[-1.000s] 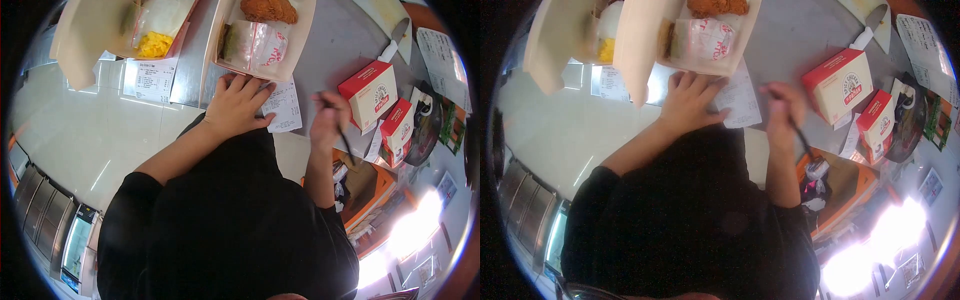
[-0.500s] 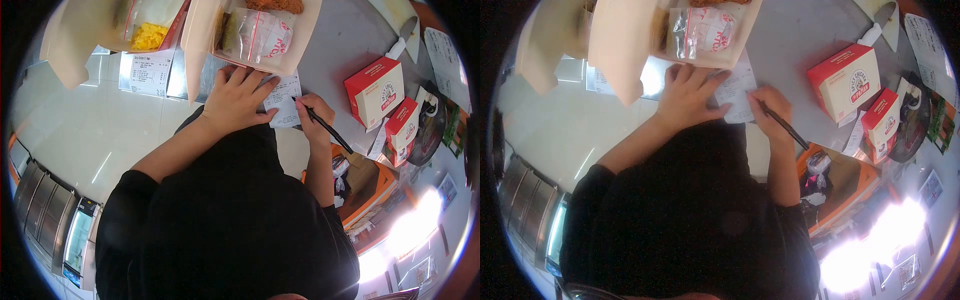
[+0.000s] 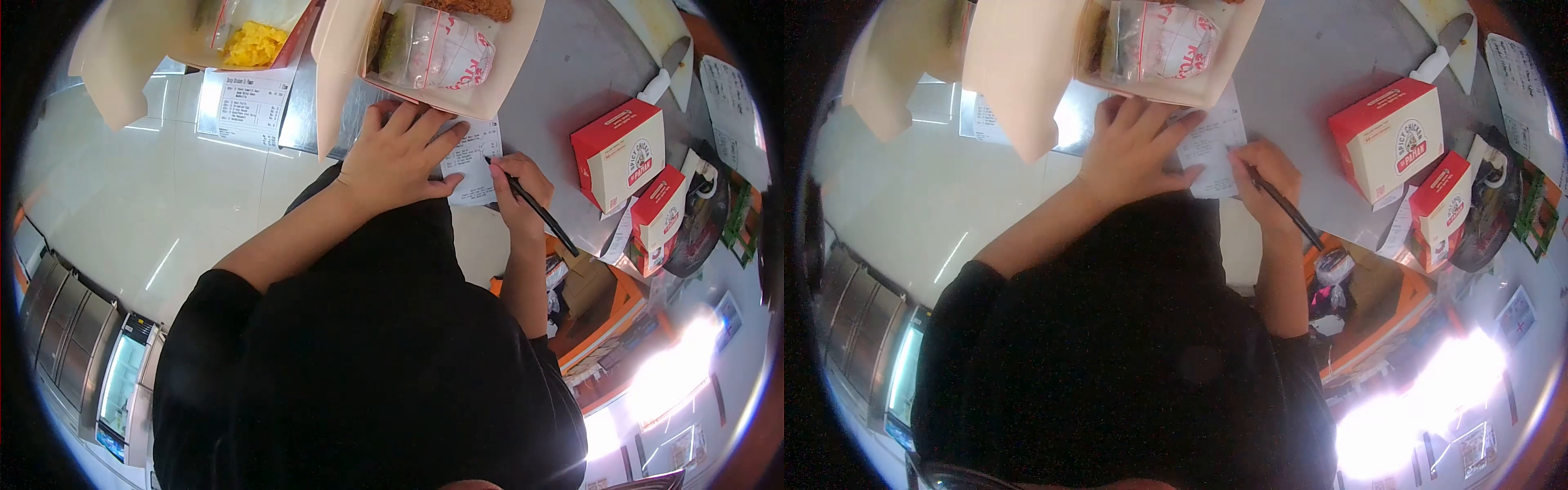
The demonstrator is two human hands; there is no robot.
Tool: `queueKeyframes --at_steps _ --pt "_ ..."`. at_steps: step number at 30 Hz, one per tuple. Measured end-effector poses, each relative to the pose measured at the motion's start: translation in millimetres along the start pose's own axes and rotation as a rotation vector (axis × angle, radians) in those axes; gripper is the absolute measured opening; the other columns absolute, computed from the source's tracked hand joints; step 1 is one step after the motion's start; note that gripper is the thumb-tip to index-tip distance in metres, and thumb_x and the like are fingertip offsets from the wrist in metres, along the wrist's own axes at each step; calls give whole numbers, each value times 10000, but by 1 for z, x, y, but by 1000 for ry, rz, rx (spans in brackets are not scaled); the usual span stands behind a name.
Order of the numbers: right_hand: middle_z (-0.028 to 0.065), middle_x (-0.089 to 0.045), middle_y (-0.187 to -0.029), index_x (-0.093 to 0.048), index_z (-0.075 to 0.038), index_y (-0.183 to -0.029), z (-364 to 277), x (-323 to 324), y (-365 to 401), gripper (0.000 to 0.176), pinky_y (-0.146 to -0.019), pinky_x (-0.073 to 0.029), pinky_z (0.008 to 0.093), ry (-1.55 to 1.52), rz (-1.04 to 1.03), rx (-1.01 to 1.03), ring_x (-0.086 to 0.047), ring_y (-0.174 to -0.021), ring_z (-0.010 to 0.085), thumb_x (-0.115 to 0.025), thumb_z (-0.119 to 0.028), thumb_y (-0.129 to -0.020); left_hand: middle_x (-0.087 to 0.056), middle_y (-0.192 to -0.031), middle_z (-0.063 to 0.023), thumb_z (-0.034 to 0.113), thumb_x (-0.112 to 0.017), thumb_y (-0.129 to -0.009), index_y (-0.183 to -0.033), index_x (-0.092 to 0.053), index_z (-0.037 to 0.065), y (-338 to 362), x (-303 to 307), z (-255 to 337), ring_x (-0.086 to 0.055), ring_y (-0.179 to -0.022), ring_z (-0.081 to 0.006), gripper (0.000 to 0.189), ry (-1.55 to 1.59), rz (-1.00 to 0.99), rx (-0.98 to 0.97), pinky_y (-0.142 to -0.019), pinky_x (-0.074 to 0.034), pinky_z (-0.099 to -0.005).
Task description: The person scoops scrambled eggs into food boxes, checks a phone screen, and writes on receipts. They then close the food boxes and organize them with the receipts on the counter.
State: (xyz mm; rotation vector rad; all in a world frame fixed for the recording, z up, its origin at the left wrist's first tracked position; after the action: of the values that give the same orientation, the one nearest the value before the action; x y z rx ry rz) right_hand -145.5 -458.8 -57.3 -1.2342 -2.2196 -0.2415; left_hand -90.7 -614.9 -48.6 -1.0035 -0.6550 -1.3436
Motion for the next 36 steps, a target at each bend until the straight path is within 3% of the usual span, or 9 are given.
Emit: queueKeyframes --at_steps 7,17,19,23,26,29,32,34,36 --pt "81 -617 -757 -627 -30 -833 10 2 3 76 -587 -463 288 -48 35 -121 -592 -641 181 -688 -3 -797 -521 -1165 -13 477 -741 -660 -1143 -617 172 2 0 -1 -489 -1064 -221 584 13 22 -7 -847 -393 -462" --pt "132 -626 -763 -599 6 -814 -4 10 8 90 -606 -469 282 38 56 -50 -589 -647 206 -668 62 -795 -519 -1164 -19 491 -739 -673 -1158 -617 171 0 0 0 -485 -1068 -225 594 -5 3 -6 -851 -389 -465" --pt "131 -625 -754 -601 3 -799 -22 -2 12 108 -596 -469 290 -53 -79 145 -595 -639 235 -678 73 -768 -519 -1173 -23 503 -745 -661 -1164 -614 169 0 -1 -1 -484 -1071 -226 617 15 -29 -3 -856 -388 -468" --pt "131 -622 -753 -603 2 -795 -26 -15 11 118 -605 -478 307 -18 -177 191 -601 -651 250 -687 73 -752 -519 -1181 -24 518 -751 -646 -1166 -613 169 1 -1 -1 -482 -1076 -225 642 27 -39 -5 -862 -387 -472" --pt "131 -604 -770 -607 -10 -820 -14 -1 4 148 -614 -489 356 54 57 7 -600 -684 284 -677 78 -724 -536 -1196 -21 523 -756 -632 -1222 -593 199 1 -5 -3 -485 -1101 -245 693 33 -64 17 -898 -365 -472" --pt "136 -615 -825 -610 -8 -869 -17 -7 14 199 -649 -501 370 53 -115 130 -606 -716 293 -664 104 -713 -534 -1202 -16 532 -753 -632 -1215 -595 203 2 -5 -3 -481 -1111 -245 688 12 -59 16 -903 -366 -479" --pt "125 -608 -923 -639 -39 -968 -4 15 9 242 -756 -491 389 188 42 50 -595 -843 303 -629 75 -754 -541 -1185 -31 521 -767 -621 -1225 -583 173 2 -3 -3 -494 -1099 -259 721 29 -43 6 -916 -362 -498" --pt "134 -579 -1086 -650 -72 -1086 -7 23 -8 281 -844 -441 332 501 94 -5 -543 -981 261 -555 46 -849 -556 -1174 -39 400 -769 -675 -1233 -560 140 8 9 -1 -537 -1018 -229 651 199 92 -68 -866 -392 -445" --pt "106 -522 -1209 -645 -143 -1172 -12 25 -9 350 -912 -385 347 504 84 3 -488 -1057 260 -561 -27 -853 -564 -1178 -47 314 -757 -702 -1244 -549 131 21 15 -12 -553 -1000 -236 608 252 235 -87 -855 -402 -431"
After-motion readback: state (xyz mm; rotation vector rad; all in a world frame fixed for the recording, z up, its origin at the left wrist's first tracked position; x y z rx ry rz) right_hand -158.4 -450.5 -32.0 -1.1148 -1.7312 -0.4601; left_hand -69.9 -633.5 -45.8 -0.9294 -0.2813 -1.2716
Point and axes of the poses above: each hand's wrist, its own y-axis away from the middle knuckle, its own x-axis out of the back of the hand, z = x × y, the point moved 9 cm from there along -y, towards the middle knuckle
